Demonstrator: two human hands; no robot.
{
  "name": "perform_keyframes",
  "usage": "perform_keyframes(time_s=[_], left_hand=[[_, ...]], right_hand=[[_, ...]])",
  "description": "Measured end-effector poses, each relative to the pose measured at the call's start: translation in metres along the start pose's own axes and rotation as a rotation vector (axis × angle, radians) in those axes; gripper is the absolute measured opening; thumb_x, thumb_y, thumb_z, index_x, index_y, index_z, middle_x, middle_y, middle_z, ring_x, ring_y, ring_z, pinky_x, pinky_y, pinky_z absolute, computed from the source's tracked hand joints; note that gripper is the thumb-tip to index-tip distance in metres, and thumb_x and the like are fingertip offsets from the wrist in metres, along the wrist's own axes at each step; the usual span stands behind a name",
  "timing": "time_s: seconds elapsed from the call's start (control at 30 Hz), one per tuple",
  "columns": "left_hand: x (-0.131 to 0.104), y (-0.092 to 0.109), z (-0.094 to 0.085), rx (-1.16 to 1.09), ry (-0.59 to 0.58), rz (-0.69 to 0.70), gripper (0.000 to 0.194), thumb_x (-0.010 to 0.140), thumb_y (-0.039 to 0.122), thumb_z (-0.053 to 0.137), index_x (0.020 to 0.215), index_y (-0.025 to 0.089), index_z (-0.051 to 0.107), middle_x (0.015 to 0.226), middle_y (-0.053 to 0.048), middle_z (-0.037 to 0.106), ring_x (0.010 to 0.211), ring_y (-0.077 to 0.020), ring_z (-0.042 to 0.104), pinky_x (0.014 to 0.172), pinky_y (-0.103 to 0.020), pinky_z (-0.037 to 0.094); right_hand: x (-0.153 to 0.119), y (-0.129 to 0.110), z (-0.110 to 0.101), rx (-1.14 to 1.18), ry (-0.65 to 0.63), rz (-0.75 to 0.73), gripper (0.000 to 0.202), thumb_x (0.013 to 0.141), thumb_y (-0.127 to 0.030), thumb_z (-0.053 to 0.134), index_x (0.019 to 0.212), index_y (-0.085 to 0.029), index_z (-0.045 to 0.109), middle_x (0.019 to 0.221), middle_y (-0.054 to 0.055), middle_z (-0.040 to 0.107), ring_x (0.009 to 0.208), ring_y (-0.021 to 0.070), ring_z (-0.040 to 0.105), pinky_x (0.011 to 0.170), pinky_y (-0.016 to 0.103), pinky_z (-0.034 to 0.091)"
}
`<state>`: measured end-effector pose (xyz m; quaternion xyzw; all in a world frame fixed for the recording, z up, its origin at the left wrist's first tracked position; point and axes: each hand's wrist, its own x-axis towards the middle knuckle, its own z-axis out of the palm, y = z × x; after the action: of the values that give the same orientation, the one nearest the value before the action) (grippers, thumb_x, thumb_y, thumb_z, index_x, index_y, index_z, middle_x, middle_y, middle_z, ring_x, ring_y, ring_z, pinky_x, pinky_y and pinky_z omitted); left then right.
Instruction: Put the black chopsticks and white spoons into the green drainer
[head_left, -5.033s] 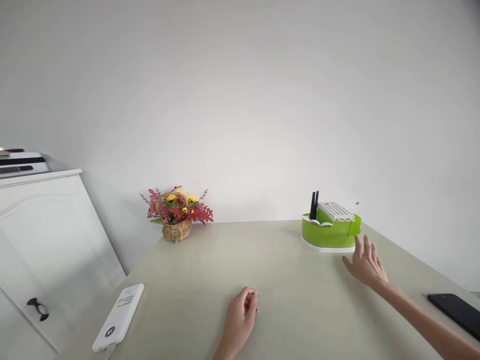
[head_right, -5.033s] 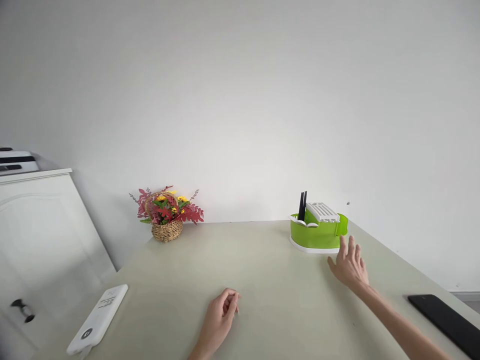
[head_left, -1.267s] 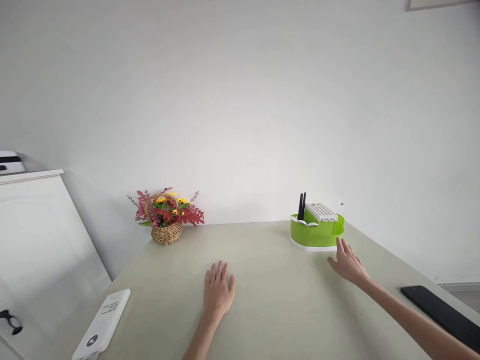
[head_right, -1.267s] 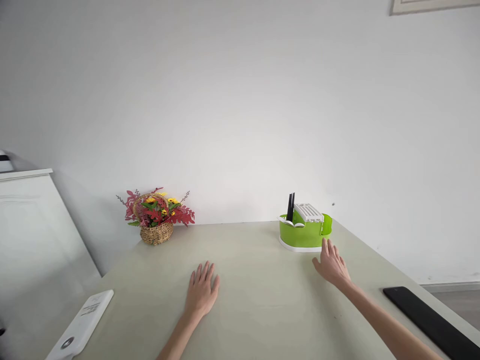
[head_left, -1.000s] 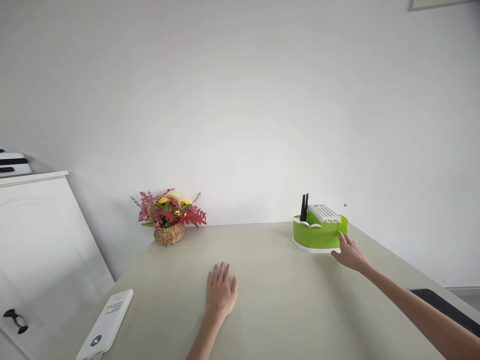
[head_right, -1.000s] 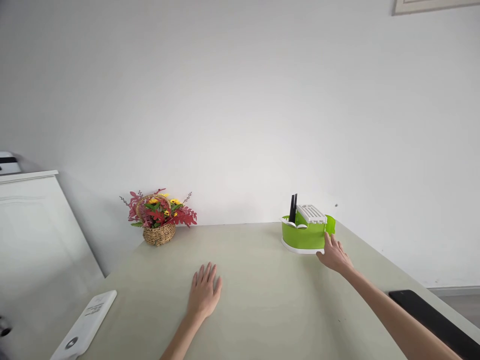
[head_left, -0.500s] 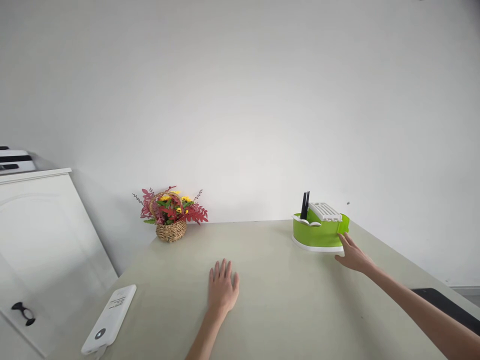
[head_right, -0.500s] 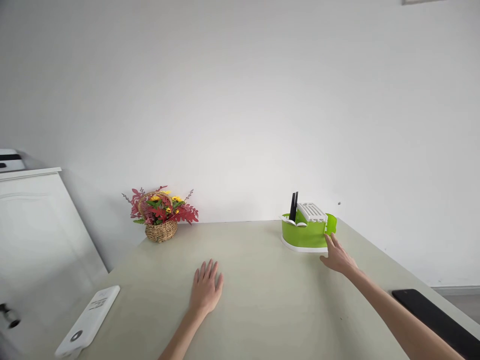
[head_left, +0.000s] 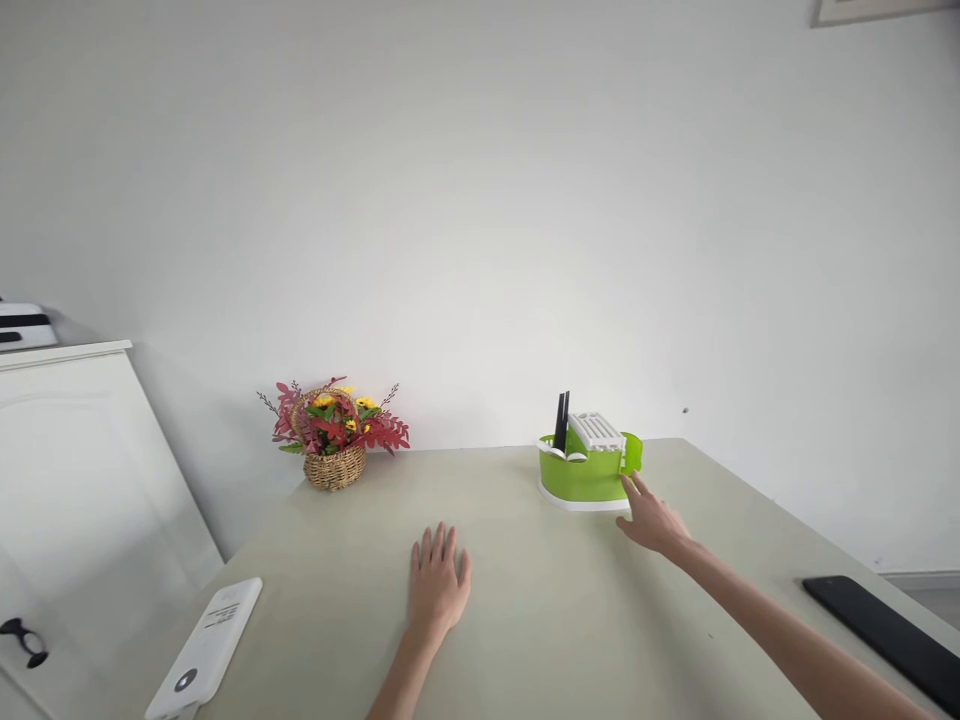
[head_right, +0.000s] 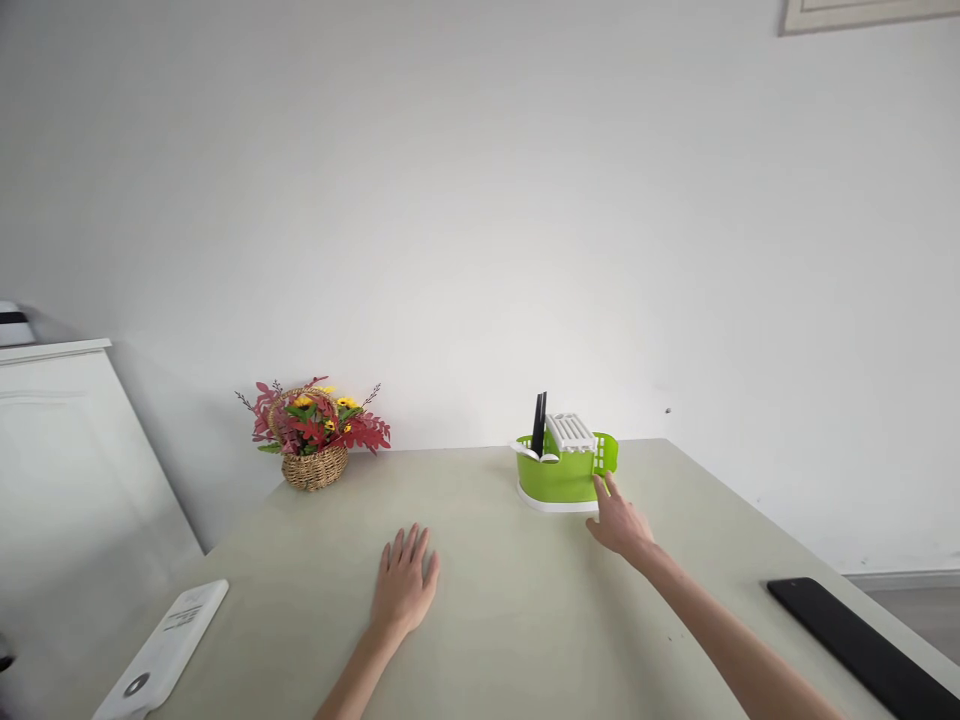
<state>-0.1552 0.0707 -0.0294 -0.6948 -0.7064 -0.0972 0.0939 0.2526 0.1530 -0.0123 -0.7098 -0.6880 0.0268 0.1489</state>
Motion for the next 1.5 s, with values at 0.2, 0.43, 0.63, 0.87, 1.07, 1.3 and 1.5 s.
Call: perform_keyframes(time_s=[0.2, 0.43, 0.63, 0.87, 1.07, 1.3, 1.5], left_hand=[[0.001, 0.001, 0.001, -0.004, 0.026, -0.001, 0.062, 0.102, 0.047, 0.027, 0.154, 0.019, 0.046, 0.163, -0.006, 0.037, 0.153, -0.0329, 0.029, 0.125, -0.054, 0.024], [0.0, 0.005, -0.001, 0.006, 0.021, -0.009, 0.06, 0.102, 0.043, 0.03, 0.154, 0.018, 0.045, 0.163, -0.006, 0.037, 0.153, -0.0321, 0.029, 0.125, -0.054, 0.024], [0.001, 0.004, 0.002, -0.019, 0.052, -0.002, 0.058, 0.101, 0.042, 0.035, 0.152, 0.019, 0.049, 0.162, -0.007, 0.04, 0.152, -0.0327, 0.032, 0.124, -0.054, 0.025], [0.001, 0.001, 0.004, -0.019, 0.063, 0.008, 0.056, 0.101, 0.039, 0.036, 0.152, 0.019, 0.049, 0.161, -0.007, 0.04, 0.151, -0.0331, 0.032, 0.124, -0.055, 0.026], [0.001, 0.001, 0.0, -0.035, 0.031, -0.005, 0.056, 0.101, 0.041, 0.036, 0.153, 0.021, 0.048, 0.162, -0.006, 0.039, 0.152, -0.0322, 0.03, 0.125, -0.053, 0.024], [0.004, 0.0, -0.013, -0.299, 0.018, -0.054, 0.052, 0.096, 0.036, 0.049, 0.145, 0.021, 0.057, 0.16, -0.007, 0.043, 0.153, -0.0315, 0.028, 0.127, -0.052, 0.016], [0.066, -0.015, -0.058, -0.656, 0.012, -0.251, 0.037, 0.094, 0.034, 0.05, 0.117, 0.015, 0.072, 0.127, -0.018, 0.072, 0.123, -0.0312, 0.066, 0.107, -0.043, 0.048]], right_hand=[[-0.01, -0.048, -0.017, -0.022, 0.014, -0.054, 0.046, 0.097, -0.038, 0.064, 0.139, -0.022, 0.054, 0.14, 0.01, 0.058, 0.114, 0.0241, 0.065, 0.094, 0.047, 0.057], [-0.031, -0.084, -0.032, -0.057, -0.007, -0.101, 0.044, 0.097, -0.037, 0.065, 0.137, -0.021, 0.056, 0.137, 0.009, 0.06, 0.11, 0.0228, 0.066, 0.091, 0.045, 0.058], [-0.054, -0.107, -0.039, -0.122, -0.015, -0.128, 0.049, 0.099, -0.017, 0.05, 0.148, -0.018, 0.05, 0.153, 0.017, 0.052, 0.095, 0.0211, 0.075, 0.083, 0.036, 0.059], [-0.077, -0.133, -0.035, -0.195, 0.008, -0.139, 0.057, 0.093, -0.007, 0.039, 0.149, -0.012, 0.051, 0.155, 0.023, 0.048, 0.086, 0.024, 0.077, 0.075, 0.035, 0.056], [-0.083, -0.134, -0.031, -0.193, 0.051, -0.143, 0.06, 0.091, -0.004, 0.042, 0.147, -0.017, 0.054, 0.155, 0.021, 0.049, 0.083, 0.0232, 0.078, 0.073, 0.033, 0.056], [-0.087, -0.118, -0.03, -0.047, 0.132, -0.199, 0.055, 0.093, -0.011, 0.041, 0.142, -0.026, 0.059, 0.15, 0.014, 0.057, 0.074, 0.0199, 0.077, 0.066, 0.032, 0.055], [-0.106, -0.066, -0.024, 0.175, 0.15, -0.263, 0.049, 0.097, -0.022, 0.03, 0.138, -0.031, 0.055, 0.152, 0.005, 0.056, 0.074, 0.0151, 0.073, 0.066, 0.031, 0.054]])
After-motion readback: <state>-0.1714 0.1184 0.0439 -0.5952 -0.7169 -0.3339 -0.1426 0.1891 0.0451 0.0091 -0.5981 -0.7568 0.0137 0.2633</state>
